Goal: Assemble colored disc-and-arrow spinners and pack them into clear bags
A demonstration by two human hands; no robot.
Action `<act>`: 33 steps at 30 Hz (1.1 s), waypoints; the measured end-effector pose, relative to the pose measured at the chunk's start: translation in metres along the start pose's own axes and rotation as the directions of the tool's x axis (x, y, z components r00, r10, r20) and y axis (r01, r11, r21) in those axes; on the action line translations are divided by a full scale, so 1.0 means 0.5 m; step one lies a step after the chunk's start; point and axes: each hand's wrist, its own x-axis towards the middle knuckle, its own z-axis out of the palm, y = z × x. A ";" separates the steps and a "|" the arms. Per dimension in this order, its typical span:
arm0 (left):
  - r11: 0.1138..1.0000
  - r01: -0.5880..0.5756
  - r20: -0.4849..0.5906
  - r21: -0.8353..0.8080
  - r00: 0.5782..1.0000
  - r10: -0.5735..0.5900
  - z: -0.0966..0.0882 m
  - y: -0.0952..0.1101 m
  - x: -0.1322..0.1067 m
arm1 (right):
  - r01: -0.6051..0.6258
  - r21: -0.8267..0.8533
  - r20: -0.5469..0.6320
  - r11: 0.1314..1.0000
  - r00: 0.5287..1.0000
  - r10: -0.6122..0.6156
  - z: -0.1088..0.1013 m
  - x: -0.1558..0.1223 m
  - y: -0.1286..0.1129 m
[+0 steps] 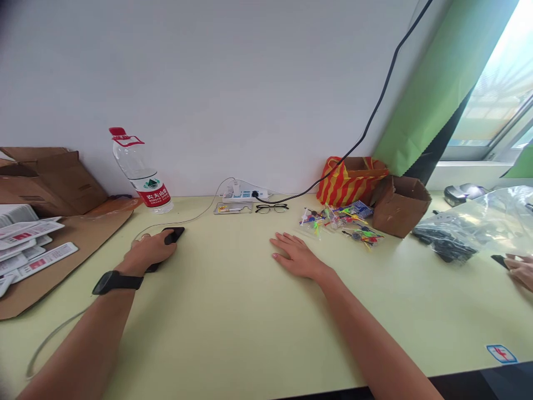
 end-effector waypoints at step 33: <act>0.533 -0.764 -0.093 -0.363 0.599 0.795 0.058 0.168 -0.154 | -0.347 -0.125 -0.563 0.929 0.796 0.222 -0.032 0.017 0.104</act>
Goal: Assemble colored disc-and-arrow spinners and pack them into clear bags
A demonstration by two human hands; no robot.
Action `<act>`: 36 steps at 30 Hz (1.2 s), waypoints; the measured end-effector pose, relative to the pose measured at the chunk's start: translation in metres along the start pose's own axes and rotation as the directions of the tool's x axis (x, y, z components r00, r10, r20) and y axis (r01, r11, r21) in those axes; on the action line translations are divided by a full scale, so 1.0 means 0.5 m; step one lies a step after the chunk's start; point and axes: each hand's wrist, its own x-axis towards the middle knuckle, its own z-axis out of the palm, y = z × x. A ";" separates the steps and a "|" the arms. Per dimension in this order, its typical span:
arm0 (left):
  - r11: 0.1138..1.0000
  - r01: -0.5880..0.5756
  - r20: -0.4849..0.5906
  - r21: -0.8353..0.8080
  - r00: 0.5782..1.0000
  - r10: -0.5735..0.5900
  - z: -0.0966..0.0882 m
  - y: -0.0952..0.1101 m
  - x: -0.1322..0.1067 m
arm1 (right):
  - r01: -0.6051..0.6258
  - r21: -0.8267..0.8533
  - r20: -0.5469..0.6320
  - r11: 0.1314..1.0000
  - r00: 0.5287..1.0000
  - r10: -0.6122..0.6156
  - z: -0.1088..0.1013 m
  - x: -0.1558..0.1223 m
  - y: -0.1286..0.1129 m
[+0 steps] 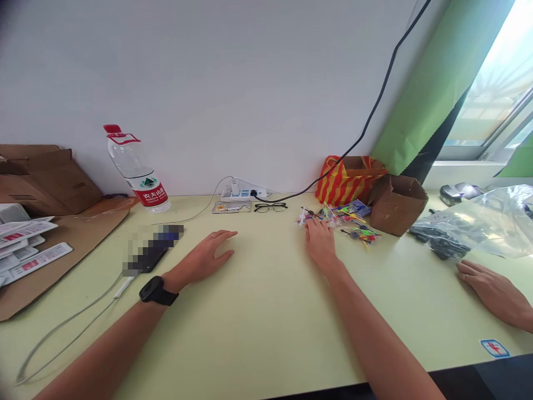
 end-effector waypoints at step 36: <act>0.623 0.171 0.011 -0.763 0.968 -0.252 0.046 0.026 0.031 | -0.097 0.626 0.202 0.774 0.979 -0.040 0.012 -0.035 -0.106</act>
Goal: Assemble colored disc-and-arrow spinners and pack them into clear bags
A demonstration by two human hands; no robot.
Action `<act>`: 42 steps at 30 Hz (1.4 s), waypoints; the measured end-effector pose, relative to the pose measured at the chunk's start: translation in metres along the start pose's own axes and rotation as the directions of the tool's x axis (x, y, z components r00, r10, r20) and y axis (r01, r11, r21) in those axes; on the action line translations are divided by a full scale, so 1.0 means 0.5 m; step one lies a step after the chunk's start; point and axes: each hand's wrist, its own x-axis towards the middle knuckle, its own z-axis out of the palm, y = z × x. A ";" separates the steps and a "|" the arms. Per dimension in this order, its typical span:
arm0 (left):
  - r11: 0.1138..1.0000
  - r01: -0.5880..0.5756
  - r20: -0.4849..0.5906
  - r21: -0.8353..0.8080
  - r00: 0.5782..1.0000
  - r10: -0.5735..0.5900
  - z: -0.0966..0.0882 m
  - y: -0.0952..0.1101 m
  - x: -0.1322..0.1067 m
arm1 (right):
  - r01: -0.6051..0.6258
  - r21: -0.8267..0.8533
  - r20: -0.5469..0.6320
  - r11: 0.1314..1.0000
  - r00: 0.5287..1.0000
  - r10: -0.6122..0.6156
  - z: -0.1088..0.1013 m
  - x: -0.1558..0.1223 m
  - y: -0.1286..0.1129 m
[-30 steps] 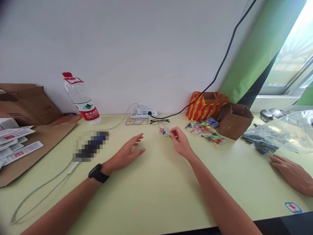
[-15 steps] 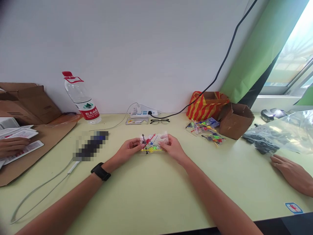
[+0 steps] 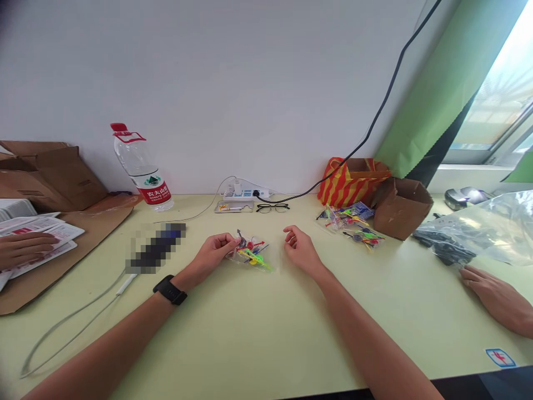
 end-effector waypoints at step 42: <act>0.906 -0.024 -0.145 -0.424 0.988 -0.042 -0.101 0.033 0.012 | 0.138 -0.005 0.293 0.990 0.947 -0.131 0.019 -0.026 -0.047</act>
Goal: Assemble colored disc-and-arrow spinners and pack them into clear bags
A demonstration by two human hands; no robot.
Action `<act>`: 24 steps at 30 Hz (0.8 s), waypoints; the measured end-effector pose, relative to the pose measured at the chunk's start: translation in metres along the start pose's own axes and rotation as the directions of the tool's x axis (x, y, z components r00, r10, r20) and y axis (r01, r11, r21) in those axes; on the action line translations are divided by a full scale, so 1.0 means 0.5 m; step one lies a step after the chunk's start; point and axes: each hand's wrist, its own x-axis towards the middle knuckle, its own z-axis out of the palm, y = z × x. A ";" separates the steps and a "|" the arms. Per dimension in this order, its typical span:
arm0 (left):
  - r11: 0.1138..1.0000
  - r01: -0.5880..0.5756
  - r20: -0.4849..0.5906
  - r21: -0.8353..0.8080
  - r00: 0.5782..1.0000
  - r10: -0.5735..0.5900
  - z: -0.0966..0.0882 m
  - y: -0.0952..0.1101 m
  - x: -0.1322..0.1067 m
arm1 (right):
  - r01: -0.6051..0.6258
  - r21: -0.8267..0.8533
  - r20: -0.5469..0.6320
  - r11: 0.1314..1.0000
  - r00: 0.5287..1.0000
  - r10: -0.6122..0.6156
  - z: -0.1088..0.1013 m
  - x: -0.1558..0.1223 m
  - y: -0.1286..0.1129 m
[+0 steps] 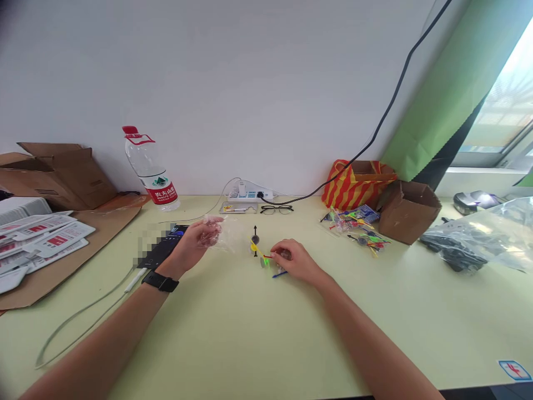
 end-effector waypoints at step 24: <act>0.384 -0.214 0.133 0.898 0.965 0.225 -0.017 -0.101 0.035 | 0.125 -0.341 0.014 0.932 0.992 -0.128 0.039 0.079 -0.070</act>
